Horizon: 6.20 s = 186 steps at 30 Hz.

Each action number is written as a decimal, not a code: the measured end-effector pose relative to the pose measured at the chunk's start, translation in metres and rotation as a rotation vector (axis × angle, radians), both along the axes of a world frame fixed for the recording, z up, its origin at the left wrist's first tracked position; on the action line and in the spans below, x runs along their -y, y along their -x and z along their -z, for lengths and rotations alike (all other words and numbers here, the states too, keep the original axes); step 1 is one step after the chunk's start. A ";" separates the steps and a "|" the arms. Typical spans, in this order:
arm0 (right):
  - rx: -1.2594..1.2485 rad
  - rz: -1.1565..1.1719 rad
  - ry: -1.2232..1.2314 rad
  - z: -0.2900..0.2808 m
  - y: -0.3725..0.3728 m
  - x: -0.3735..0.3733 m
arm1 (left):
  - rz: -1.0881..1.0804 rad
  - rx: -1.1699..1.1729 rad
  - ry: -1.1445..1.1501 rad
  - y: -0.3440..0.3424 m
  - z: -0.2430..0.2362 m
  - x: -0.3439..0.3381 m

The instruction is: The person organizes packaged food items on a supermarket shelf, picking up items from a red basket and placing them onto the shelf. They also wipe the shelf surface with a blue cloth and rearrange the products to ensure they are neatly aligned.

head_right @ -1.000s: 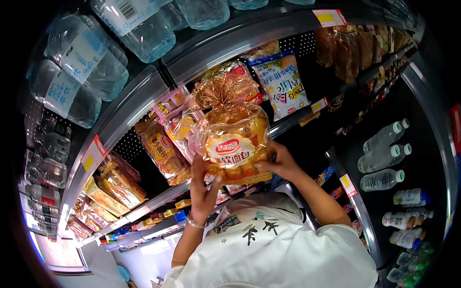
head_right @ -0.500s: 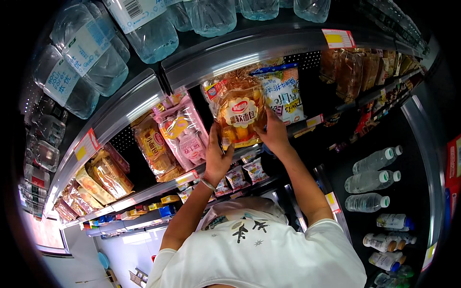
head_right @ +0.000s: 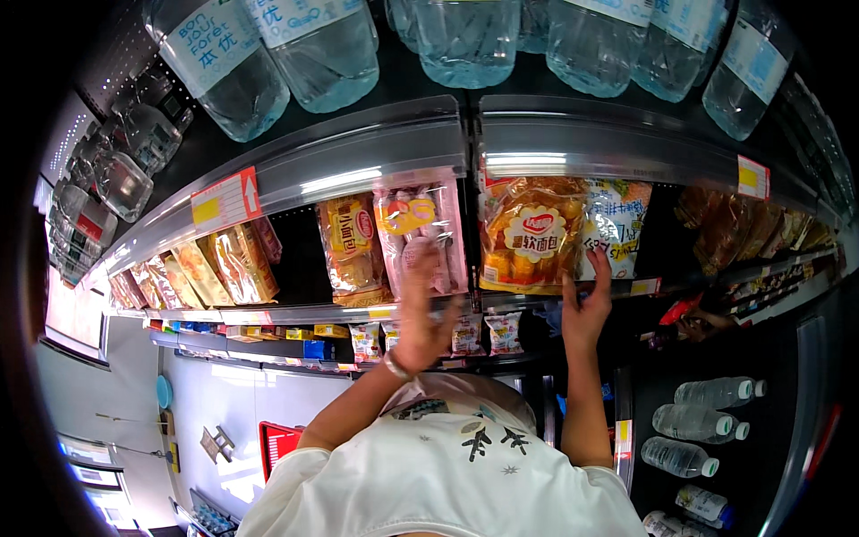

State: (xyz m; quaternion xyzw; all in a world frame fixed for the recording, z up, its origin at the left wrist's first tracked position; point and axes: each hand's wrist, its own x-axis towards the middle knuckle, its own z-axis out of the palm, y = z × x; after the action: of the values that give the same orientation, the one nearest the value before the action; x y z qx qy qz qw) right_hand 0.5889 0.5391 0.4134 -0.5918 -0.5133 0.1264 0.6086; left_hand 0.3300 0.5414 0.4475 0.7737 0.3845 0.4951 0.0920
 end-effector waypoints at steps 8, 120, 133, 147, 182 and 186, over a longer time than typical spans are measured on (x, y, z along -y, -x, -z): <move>-0.034 -0.099 0.048 0.018 0.004 0.029 | -0.350 0.556 0.248 0.153 0.054 -0.071; 0.856 -0.727 -0.001 0.005 0.467 -0.020 | -0.958 2.742 0.513 0.201 0.493 0.618; 1.049 -0.929 -0.144 0.043 0.473 -0.079 | -1.218 2.755 0.570 0.191 0.451 0.563; 1.018 -0.908 -0.083 0.041 0.474 -0.082 | -1.394 2.582 0.988 0.189 0.438 0.550; 1.096 -1.580 0.178 0.102 0.611 0.140 | -1.458 3.152 -0.081 0.137 0.485 0.602; 1.025 -1.776 0.241 0.136 0.711 0.165 | -1.361 3.159 -0.122 0.121 0.499 0.572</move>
State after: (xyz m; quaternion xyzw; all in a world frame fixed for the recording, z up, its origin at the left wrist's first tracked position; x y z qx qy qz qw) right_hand -0.1222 0.3743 0.2772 -0.0393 -0.9469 0.3135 -0.0594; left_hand 0.2092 -0.0310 -0.0515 0.7122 -0.1442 -0.6773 -0.1146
